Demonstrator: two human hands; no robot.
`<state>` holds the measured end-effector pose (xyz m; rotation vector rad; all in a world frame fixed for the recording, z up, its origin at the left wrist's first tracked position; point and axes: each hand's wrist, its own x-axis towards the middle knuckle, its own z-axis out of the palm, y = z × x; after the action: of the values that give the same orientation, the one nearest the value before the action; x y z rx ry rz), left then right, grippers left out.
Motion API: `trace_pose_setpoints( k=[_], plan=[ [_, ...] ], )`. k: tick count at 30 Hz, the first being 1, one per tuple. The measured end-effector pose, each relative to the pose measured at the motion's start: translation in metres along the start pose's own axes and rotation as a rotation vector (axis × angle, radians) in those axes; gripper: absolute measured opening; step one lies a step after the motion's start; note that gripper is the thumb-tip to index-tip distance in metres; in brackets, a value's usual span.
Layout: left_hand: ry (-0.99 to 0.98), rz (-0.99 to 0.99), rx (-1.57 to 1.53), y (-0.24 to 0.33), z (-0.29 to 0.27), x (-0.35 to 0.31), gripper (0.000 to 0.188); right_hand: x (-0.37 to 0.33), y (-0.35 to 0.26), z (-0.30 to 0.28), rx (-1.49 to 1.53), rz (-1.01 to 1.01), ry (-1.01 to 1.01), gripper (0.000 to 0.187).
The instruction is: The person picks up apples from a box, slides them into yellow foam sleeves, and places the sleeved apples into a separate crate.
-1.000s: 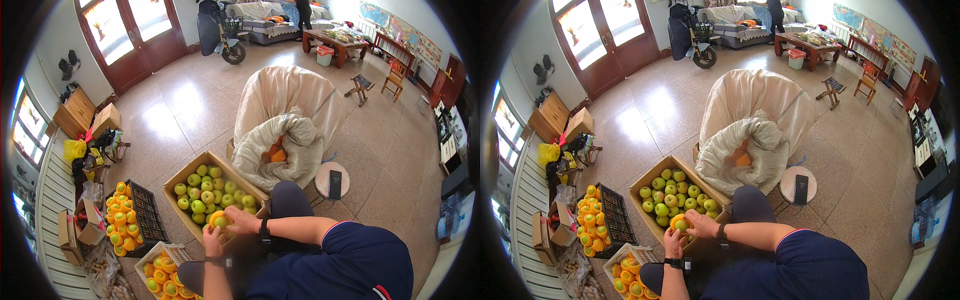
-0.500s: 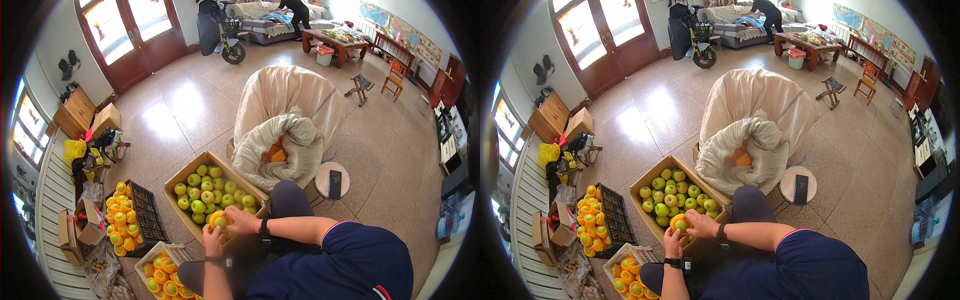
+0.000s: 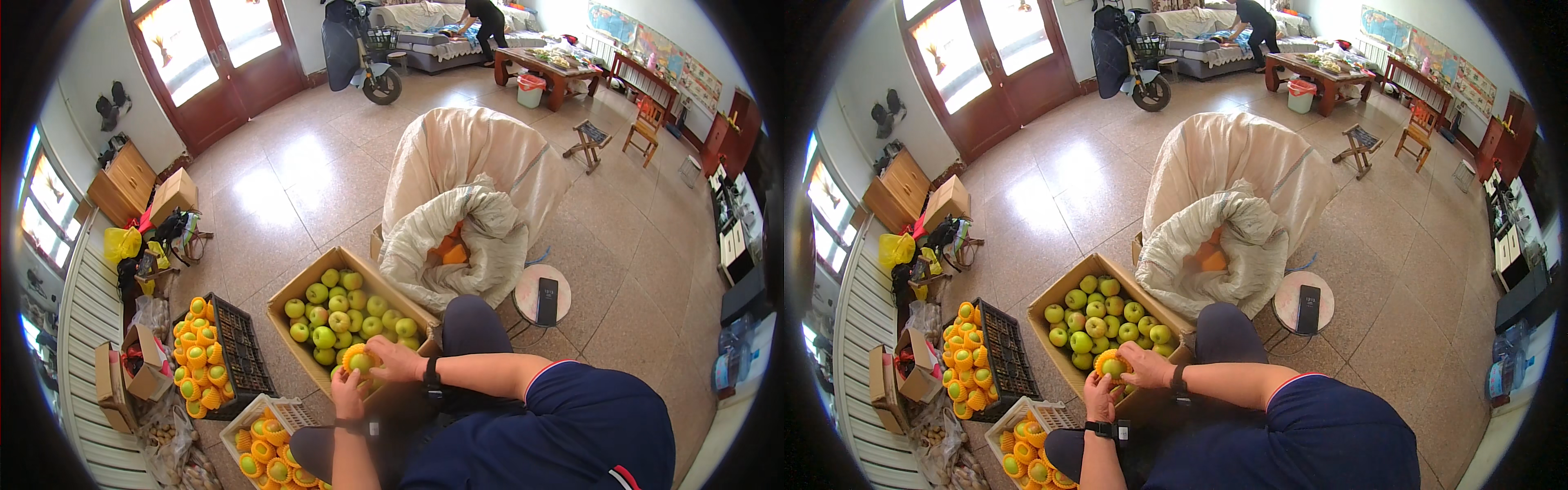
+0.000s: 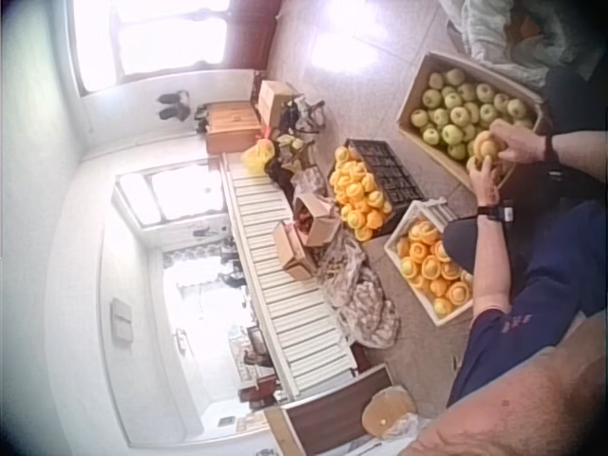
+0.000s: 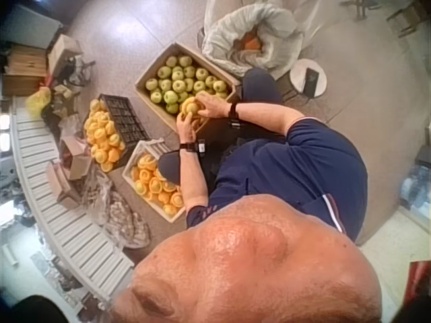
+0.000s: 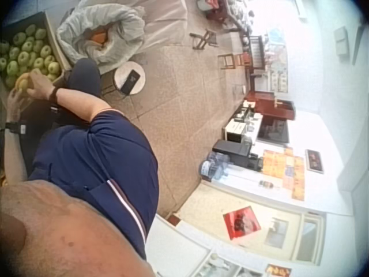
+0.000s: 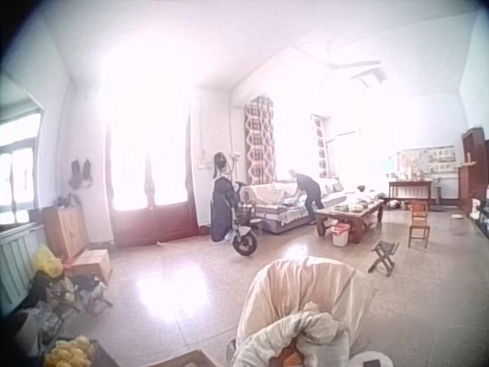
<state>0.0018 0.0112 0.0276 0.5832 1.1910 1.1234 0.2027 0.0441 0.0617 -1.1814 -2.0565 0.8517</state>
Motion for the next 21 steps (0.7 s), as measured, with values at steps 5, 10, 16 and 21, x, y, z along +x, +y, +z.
trace_pose_setpoints(
  k=[5,10,16,21],
  plan=[
    [-0.005,-0.001,0.002,0.0018,0.0026,-0.0014,0.032,0.0000,0.0018,0.0005,0.007,-0.008,0.004,0.048],
    [0.004,-0.002,0.012,0.0011,0.0012,-0.0006,0.033,0.0005,0.0037,0.0023,-0.014,0.012,-0.012,0.051],
    [-0.001,-0.006,0.008,0.0023,0.0026,-0.0012,0.033,0.0005,0.0039,0.0015,-0.014,0.012,-0.016,0.051],
    [0.001,-0.003,0.011,0.0022,0.0024,-0.0008,0.033,0.0007,0.0022,0.0008,-0.015,0.009,-0.013,0.051]
  ],
)
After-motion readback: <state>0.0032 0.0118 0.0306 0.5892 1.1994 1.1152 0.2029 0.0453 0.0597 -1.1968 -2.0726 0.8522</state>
